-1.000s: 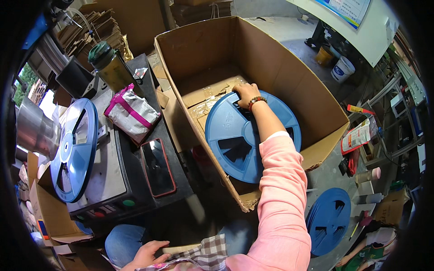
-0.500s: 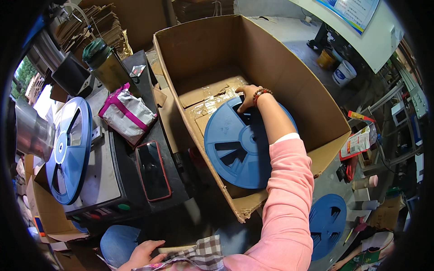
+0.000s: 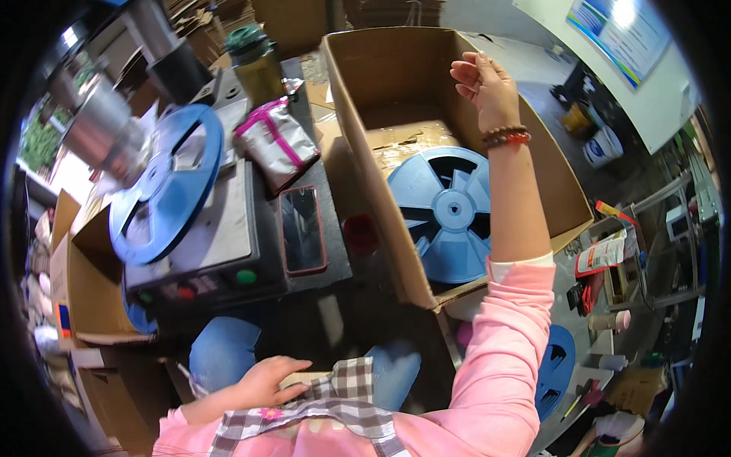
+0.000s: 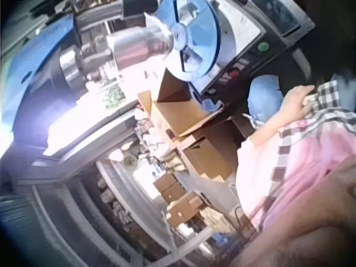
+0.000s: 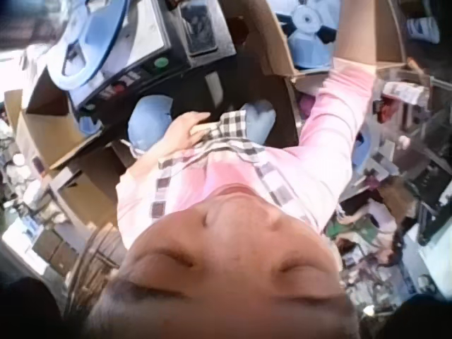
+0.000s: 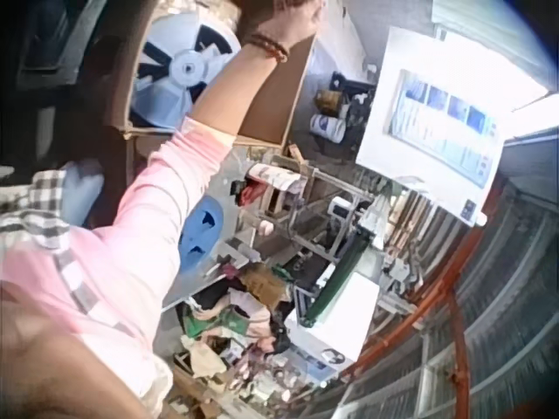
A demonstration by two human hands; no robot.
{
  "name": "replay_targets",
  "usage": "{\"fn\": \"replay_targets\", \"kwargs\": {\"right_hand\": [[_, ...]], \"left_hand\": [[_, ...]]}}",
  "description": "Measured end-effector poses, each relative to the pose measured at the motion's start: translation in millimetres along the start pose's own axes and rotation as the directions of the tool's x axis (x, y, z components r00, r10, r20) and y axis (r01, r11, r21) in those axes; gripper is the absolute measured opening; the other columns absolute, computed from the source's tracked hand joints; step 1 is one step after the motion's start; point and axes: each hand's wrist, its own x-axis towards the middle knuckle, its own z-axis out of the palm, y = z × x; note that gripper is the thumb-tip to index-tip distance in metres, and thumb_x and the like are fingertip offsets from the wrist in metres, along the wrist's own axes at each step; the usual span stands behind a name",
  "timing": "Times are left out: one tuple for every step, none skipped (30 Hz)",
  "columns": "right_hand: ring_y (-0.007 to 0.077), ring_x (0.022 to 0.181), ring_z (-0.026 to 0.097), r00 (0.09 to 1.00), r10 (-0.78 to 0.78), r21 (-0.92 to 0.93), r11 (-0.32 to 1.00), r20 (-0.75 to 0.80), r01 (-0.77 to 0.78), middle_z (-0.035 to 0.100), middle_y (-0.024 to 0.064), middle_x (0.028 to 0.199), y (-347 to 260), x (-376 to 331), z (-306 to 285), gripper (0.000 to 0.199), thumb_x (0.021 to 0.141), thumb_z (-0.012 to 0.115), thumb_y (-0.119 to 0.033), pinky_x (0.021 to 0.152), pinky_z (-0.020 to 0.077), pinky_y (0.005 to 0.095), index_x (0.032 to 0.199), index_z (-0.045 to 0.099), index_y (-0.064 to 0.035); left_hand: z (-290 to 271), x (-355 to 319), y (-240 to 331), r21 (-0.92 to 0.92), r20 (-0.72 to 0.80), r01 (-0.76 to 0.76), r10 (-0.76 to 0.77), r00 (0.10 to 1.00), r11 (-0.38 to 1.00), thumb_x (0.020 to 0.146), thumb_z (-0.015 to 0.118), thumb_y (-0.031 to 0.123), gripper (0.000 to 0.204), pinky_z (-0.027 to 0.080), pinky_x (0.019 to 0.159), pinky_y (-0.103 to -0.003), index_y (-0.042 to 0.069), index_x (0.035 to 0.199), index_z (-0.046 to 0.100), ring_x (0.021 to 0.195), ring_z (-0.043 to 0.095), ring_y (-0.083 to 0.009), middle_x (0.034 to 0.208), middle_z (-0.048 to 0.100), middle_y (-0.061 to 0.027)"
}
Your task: The person sits and uses a utility knife to trim edges on a stack of blue plastic reels, then wipes each reel with a pink cloth. The person places the finished reels into a cardboard box.
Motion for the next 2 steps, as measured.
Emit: {"fn": "replay_targets", "kwargs": {"right_hand": [[0.0155, 0.089, 0.068, 0.992, -0.012, 0.027, 1.0, 0.127, 0.008, 0.071, 0.0076, 0.094, -17, -18, 21, 0.028, 0.099, 0.051, -0.03, 0.075, 0.0516, 0.0279, 0.108, 0.064, -0.0066], [0.0155, 0.089, 0.068, 0.989, -0.004, 0.033, 0.999, 0.148, -0.001, 0.071, 0.0076, 0.094, -21, -27, 33, 0.028, 0.099, 0.051, -0.03, 0.075, 0.0516, 0.0279, 0.108, 0.064, -0.0066]], "left_hand": [[1, -2, 6, 0.005, -0.013, -0.042, 0.042, 0.999, 0.999, 0.085, 0.068, 0.027, 0.046, 0.047, 0.085, -0.041, 0.002, 0.121, 0.057, 0.097, 0.06, -0.0341, 0.104, 0.064, -0.0165], [2, -5, 7, 0.025, 0.023, -0.04, 0.04, 0.999, 0.999, 0.085, 0.068, 0.028, 0.048, 0.047, 0.088, -0.041, 0.004, 0.124, 0.056, 0.101, 0.06, -0.0335, 0.107, 0.064, -0.018]]}}
